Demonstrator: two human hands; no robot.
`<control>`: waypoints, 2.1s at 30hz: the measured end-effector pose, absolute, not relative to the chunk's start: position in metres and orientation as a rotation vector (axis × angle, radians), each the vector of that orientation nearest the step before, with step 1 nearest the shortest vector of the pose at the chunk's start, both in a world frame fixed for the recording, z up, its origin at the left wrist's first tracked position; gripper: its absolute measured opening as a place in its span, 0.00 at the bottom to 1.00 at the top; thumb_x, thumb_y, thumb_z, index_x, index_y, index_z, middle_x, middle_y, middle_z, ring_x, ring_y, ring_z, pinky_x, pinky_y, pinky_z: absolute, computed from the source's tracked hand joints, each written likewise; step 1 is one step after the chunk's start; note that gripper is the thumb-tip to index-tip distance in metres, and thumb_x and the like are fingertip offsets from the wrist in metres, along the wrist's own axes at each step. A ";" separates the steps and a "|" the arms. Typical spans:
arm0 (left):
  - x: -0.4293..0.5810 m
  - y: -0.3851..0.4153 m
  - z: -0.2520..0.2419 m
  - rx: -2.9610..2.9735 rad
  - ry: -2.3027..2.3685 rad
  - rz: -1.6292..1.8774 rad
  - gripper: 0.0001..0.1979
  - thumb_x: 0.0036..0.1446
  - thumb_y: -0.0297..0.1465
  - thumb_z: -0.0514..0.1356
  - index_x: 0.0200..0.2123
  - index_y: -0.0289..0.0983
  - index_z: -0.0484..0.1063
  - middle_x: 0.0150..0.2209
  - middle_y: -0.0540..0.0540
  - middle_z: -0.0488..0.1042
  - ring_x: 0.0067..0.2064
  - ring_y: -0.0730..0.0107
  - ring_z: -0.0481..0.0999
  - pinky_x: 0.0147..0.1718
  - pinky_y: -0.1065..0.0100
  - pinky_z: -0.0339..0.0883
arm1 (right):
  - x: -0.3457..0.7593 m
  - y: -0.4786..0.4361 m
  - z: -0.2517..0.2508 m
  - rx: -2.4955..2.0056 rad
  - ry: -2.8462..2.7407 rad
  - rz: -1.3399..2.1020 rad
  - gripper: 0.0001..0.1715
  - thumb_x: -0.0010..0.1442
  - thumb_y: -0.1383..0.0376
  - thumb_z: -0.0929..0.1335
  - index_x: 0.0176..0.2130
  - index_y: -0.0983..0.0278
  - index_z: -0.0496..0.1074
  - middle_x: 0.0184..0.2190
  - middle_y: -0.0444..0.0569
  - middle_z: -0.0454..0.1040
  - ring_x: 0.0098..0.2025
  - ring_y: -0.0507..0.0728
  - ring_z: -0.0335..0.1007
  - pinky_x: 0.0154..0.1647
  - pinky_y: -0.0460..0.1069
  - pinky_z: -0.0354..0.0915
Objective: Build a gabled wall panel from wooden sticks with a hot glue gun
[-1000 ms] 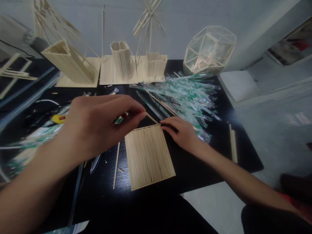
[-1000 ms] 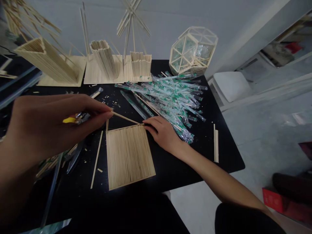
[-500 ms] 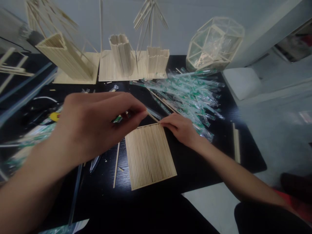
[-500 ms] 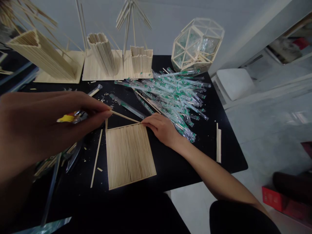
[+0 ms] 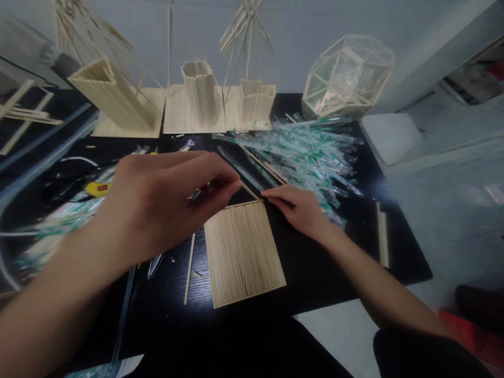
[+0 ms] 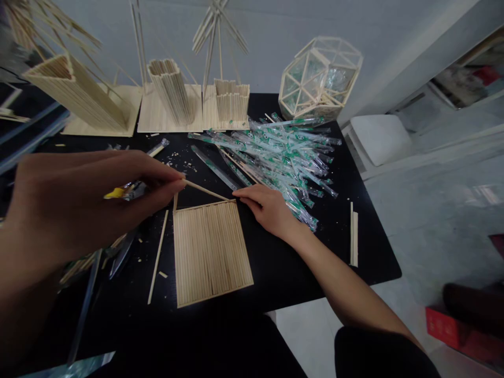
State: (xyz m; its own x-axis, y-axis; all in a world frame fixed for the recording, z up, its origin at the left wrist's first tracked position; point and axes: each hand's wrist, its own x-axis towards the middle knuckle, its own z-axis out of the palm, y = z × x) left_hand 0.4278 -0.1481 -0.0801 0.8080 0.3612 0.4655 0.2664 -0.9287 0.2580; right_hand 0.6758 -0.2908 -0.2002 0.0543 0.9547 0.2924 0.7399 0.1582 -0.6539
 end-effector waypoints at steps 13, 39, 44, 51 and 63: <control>0.429 -0.149 -0.082 2.769 0.472 0.811 0.04 0.67 0.34 0.62 0.41 0.49 0.77 0.30 0.57 0.80 0.29 0.72 0.79 0.26 0.69 0.66 | 0.656 -0.296 -0.195 -1.615 -1.685 0.323 0.13 0.68 0.67 0.69 0.52 0.60 0.78 0.46 0.52 0.83 0.46 0.58 0.81 0.48 0.55 0.78; 0.432 -0.149 -0.082 2.816 0.378 0.824 0.07 0.69 0.32 0.60 0.38 0.41 0.78 0.28 0.53 0.79 0.27 0.75 0.76 0.28 0.72 0.66 | 0.636 -0.310 -0.210 -1.771 -1.403 0.399 0.19 0.64 0.65 0.73 0.54 0.61 0.72 0.46 0.52 0.82 0.43 0.59 0.84 0.46 0.56 0.82; 0.431 -0.150 -0.083 2.794 0.384 0.814 0.07 0.70 0.32 0.60 0.38 0.41 0.77 0.28 0.54 0.78 0.27 0.76 0.76 0.29 0.73 0.67 | 0.638 -0.310 -0.210 -1.762 -1.447 0.388 0.18 0.65 0.64 0.73 0.54 0.60 0.72 0.46 0.53 0.82 0.43 0.59 0.84 0.45 0.55 0.81; 0.430 -0.150 -0.084 2.785 0.422 0.814 0.06 0.70 0.34 0.61 0.39 0.42 0.77 0.29 0.55 0.78 0.28 0.76 0.77 0.29 0.73 0.67 | 0.638 -0.311 -0.212 -1.731 -1.555 0.324 0.17 0.68 0.65 0.71 0.55 0.60 0.70 0.50 0.54 0.81 0.46 0.59 0.84 0.46 0.55 0.80; 0.430 -0.150 -0.081 2.815 0.429 0.794 0.06 0.69 0.34 0.61 0.39 0.43 0.77 0.30 0.56 0.79 0.26 0.77 0.75 0.28 0.73 0.66 | 0.635 -0.310 -0.210 -1.742 -1.587 0.232 0.21 0.68 0.67 0.72 0.58 0.60 0.68 0.48 0.52 0.84 0.48 0.59 0.84 0.52 0.56 0.78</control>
State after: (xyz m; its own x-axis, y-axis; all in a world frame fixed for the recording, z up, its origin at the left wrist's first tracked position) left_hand 0.4299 -0.1496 -0.0813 0.8152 0.3235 0.4804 0.2243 -0.9411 0.2532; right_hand 0.6349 -0.3101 -0.2096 0.2126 0.9142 0.3450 0.7775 0.0556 -0.6265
